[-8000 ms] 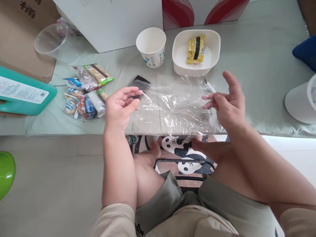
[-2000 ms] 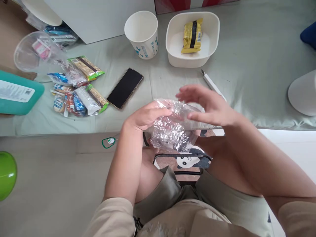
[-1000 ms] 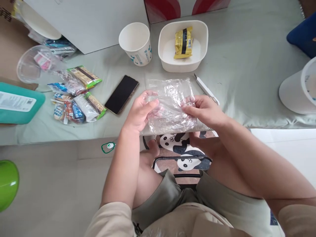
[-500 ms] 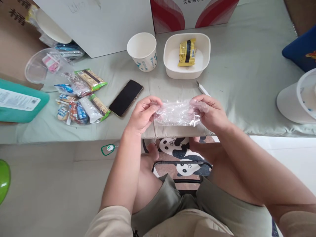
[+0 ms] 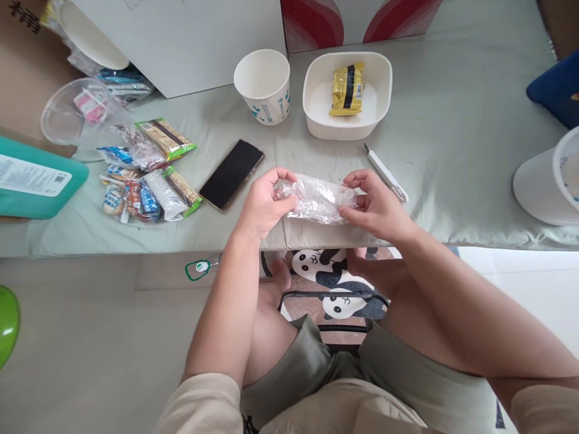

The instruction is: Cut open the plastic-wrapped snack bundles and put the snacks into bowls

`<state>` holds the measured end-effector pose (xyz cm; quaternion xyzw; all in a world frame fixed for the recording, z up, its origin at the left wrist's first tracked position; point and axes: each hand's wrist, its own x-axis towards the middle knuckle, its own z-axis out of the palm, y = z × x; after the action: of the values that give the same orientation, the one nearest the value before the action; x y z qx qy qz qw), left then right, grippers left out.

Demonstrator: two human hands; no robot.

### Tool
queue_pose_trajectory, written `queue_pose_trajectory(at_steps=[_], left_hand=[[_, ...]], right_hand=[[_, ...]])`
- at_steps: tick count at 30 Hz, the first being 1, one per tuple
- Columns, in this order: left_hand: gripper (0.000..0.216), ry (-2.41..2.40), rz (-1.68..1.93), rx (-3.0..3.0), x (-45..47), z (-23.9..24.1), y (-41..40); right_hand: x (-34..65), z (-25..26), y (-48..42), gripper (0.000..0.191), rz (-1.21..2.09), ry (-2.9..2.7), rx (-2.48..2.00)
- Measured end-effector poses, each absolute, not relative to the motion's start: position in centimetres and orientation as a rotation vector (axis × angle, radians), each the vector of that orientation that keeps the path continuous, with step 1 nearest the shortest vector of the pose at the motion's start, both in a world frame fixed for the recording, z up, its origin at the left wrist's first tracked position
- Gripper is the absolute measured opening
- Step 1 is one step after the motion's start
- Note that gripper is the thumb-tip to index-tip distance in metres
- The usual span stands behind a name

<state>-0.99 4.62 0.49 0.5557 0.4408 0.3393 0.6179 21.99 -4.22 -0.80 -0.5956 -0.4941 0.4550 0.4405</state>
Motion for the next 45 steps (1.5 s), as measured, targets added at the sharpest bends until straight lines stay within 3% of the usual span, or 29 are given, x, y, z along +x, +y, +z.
queue_pose_trajectory(at_steps=[4,7,11,15,20,26,30,34,37,41,45], left_hand=[[0.026,0.897,0.643,1.329,-1.2,1.9,4.1],[0.036,0.786,0.537,1.334,-0.7,2.5,3.7],[0.055,0.816,0.703,1.107,0.4,1.9,3.4],[0.049,0.734,0.524,0.955,1.5,1.0,2.7],[0.020,0.836,0.499,1.163,2.2,0.6,2.1],[0.020,0.819,0.601,1.106,1.9,0.9,2.7],[0.022,0.756,0.581,1.003,1.6,1.4,2.9],[0.023,0.818,0.608,1.121,1.4,1.4,2.6],[0.026,0.901,0.700,1.212,1.3,1.3,2.4],[0.033,0.888,0.792,1.190,0.9,1.4,2.6],[0.040,0.931,0.908,1.136,0.1,1.8,3.1]], right_hand=[[22.6,0.0,-4.5,0.042,1.123,-1.134,-1.295],[22.1,0.9,-4.9,0.047,1.379,-1.211,-1.215],[20.7,1.4,-5.1,0.025,1.446,-1.417,-1.410],[20.1,1.3,-4.8,0.023,1.216,-1.232,-1.532],[20.2,0.9,-4.4,0.028,1.276,-1.132,-1.441],[20.8,0.3,-4.5,0.016,1.178,-1.074,-1.389],[21.1,0.3,-4.7,0.031,1.267,-1.111,-1.345],[20.3,0.5,-4.6,0.023,1.251,-1.076,-1.360],[19.2,0.5,-4.2,0.059,1.319,-0.940,-1.284],[18.0,0.7,-3.9,0.036,1.328,-0.963,-1.315],[17.7,1.9,-3.2,0.019,1.040,-0.997,-1.416]])
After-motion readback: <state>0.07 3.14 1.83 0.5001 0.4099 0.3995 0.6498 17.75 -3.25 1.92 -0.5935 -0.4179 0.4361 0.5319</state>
